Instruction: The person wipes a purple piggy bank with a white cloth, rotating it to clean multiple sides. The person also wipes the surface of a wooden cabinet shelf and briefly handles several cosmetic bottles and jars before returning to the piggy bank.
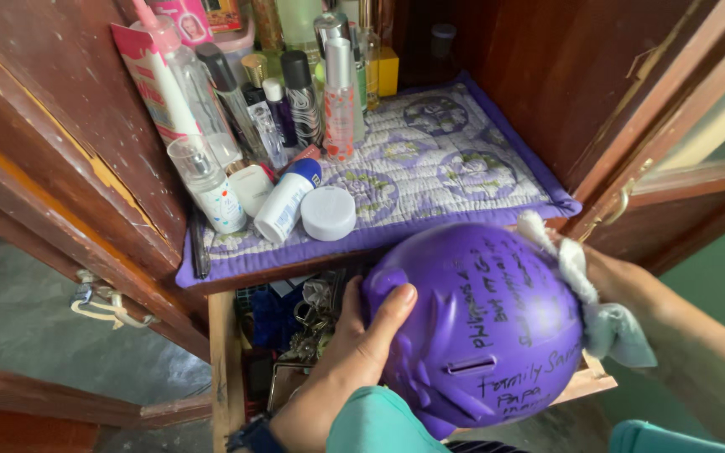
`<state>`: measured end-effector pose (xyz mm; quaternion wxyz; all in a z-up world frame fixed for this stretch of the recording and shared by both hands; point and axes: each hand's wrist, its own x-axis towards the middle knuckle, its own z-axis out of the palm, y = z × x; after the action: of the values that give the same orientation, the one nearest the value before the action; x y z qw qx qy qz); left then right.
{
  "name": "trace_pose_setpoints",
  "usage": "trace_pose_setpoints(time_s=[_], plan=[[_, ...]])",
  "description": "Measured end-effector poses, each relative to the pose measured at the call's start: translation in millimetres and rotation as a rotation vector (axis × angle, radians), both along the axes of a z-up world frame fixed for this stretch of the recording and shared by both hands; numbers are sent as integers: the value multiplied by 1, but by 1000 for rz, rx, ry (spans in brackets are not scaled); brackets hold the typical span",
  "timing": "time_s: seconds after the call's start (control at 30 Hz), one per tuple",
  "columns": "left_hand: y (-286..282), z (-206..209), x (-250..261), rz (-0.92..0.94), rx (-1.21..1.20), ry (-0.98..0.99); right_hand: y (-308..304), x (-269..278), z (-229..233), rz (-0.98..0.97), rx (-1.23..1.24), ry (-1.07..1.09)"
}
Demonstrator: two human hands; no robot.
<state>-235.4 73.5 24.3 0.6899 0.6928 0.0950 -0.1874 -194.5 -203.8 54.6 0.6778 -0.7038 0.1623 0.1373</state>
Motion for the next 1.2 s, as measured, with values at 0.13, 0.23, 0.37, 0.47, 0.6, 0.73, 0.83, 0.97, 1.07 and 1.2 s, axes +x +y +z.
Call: trace_pose_setpoints(time_s=[0.13, 0.23, 0.37, 0.47, 0.6, 0.73, 0.83, 0.97, 1.07, 1.2], plan=[[0, 15, -12, -103, -360, -154, -29, 3, 18, -113, -287, -78], [-2, 33, -13, -77, -255, -164, -67, 35, 25, 64, -641, -335], [-11, 64, 0, -42, -165, -164, -87, 74, 57, 250, -366, -633], [-22, 88, 17, 12, -134, -275, -58, 67, 89, 33, -146, -556], [-38, 98, 44, 111, -71, -181, -6, 62, 118, -130, -77, -441], [-40, 86, 72, 179, -106, -283, 7, 63, 130, -24, -100, -559], [-45, 80, 83, 262, -67, -502, 15, 70, 133, 31, -133, -625], [-55, 81, 84, 336, 163, -631, 22, 80, 142, 53, -212, -684], [-54, 85, 86, 329, 323, -623, 23, 87, 142, 13, -351, -764], [-50, 97, 90, 252, 384, -574, 22, 100, 142, 1, -468, -819]])
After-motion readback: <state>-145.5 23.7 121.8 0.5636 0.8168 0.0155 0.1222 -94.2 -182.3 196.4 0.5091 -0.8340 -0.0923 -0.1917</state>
